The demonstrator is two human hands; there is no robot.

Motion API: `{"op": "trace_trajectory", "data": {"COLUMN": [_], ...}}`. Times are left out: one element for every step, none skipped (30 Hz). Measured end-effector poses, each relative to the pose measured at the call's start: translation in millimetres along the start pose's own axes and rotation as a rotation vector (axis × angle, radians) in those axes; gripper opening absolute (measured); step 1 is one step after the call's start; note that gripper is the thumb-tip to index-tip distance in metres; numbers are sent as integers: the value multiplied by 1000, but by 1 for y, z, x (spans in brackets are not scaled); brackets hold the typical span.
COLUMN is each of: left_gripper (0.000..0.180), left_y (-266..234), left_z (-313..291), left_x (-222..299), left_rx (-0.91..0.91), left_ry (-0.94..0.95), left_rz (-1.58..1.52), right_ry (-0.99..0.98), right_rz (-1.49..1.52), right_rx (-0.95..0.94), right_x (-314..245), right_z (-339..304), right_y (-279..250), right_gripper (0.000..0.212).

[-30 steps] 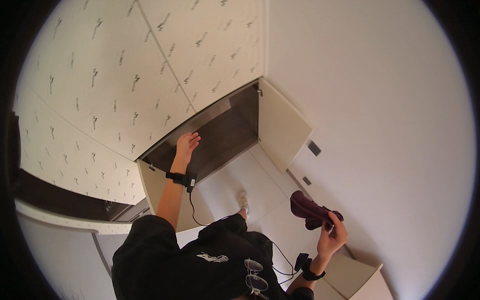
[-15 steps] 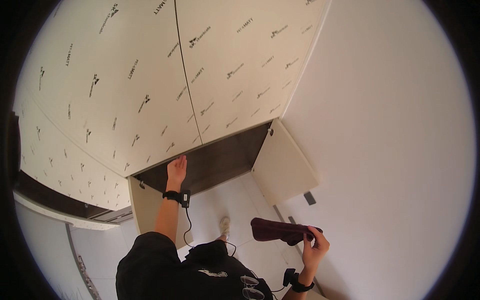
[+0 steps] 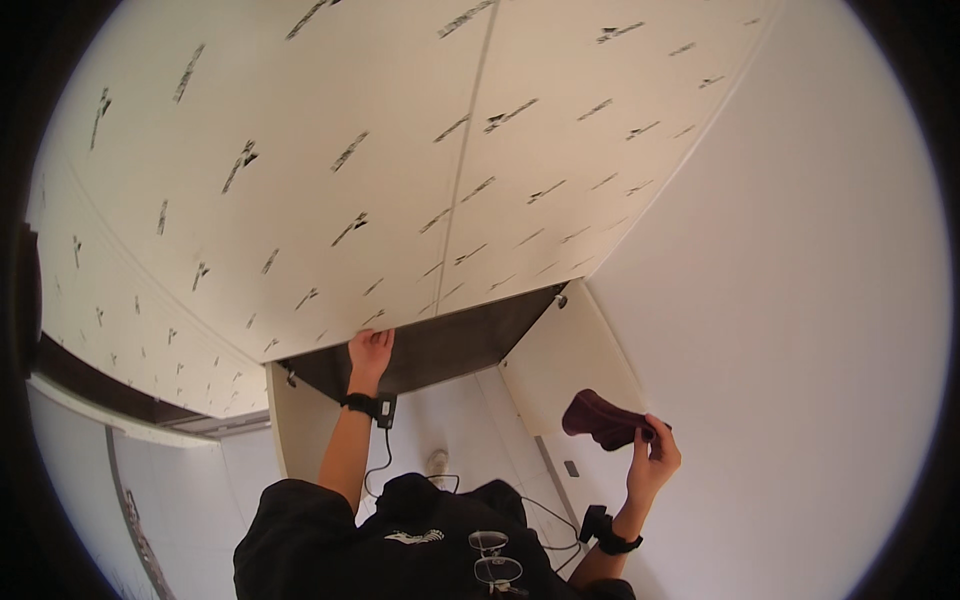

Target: The person wipes the interior and exterior surfaces of a wardrobe using a purple cloth. They open and close multiple cabinet doors and drawers, cleaning the shelves, door panels, and drawer fronts throughout the room.

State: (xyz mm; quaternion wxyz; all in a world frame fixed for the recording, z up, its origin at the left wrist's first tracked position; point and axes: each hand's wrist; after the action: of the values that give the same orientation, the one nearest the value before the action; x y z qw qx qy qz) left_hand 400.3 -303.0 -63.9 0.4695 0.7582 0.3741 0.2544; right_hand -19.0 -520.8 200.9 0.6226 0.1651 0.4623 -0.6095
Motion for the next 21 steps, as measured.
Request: {"op": "trace_trajectory", "data": {"left_gripper": [19, 17, 15, 15, 12, 10, 10, 8, 6, 6, 6, 7, 8, 10, 18, 27, 30, 34, 36, 38, 55], "left_y": [1, 4, 7, 5, 3, 0, -3, -10, -17, -12, -11, -25, -31, -37, -34, -38, -43, -46, -39, -36, -49], "left_z": [0, 2, 2, 3, 1, -3, -4, -7, -11, -18, -27, -34, -39, -44, -54, -64, -73, -81, -90, -101, -99], "left_x": [1, -2, -4, -6, -7, -4, -7, -8, -10, -18, -23, -20, -20, -20, -25, -24, -22, -21, -24, -23, -20], "left_rx": [15, 4, -9, 3, 18, 31, 20, 21, 21, 60, 62, 30, 42, 36, 33, 22, 40, 58, 58, 62, 47], "left_ry": [16, 13, 12, 30, 29, 30, 34, 54, 77, 72, 76, 72, 50, 24, 7, -3, -3, -1, 9, 31, 32], "left_rz": [-7, 23, 55, 52, 69, 87, 96, 117, 138, 146, 187, 197, 203, 218, 236, 221, 227, 231, 260, 287, 321], "right_ry": [-34, -69, -95, -91, -93, -96, -108, -117, -124, -130, -144, -151, -174, -193, -208, -201, -229, -258, -299, -289, -319], "right_rz": [18, 37, 45, 55, 93, 135, 148, 164, 189, 205, 216, 245, 242, 239, 227, 249, 225, 200, 184, 204, 205], "right_rx": [-28, -49, -77, -95, -125, -155, -175, -164, -207, -239, -224, -220, -206, -189, -164, -143, -167, -192, -169, -145, -163], "right_x": [0, -1, -3, -4, -8, -12, -14, -15, -17, -16, -12, -10, -8, -6, -5, -8, -12, -13, -11, -13, -15], "right_z": [5, 9, 13, 17, 18, 19, 20, 20, 21, 23, 24, 25, 25, 25, 27, 28, 31, 36, 42, 48, 54], "right_y": [9, 16, 23, 34, 43, 52, 59, 64, 69, 71, 72, 74, 73, 74, 72, 72, 70, 71, 71, 74, 76], "right_gripper": [25, 25, 25, 25, 25, 25, 25, 25, 25, 25, 25, 25, 25, 25, 25, 25, 25, 24, 24, 24, 23]}}
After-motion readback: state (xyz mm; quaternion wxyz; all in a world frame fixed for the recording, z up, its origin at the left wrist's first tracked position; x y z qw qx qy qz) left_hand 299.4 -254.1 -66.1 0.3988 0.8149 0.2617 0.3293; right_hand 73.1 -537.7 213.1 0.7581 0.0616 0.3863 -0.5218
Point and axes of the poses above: each hand's wrist, its own z-axis towards the middle knuckle, its own y-axis out of the palm, x = y × z, and after that the axes turned 4 degrees about -y, right-handed
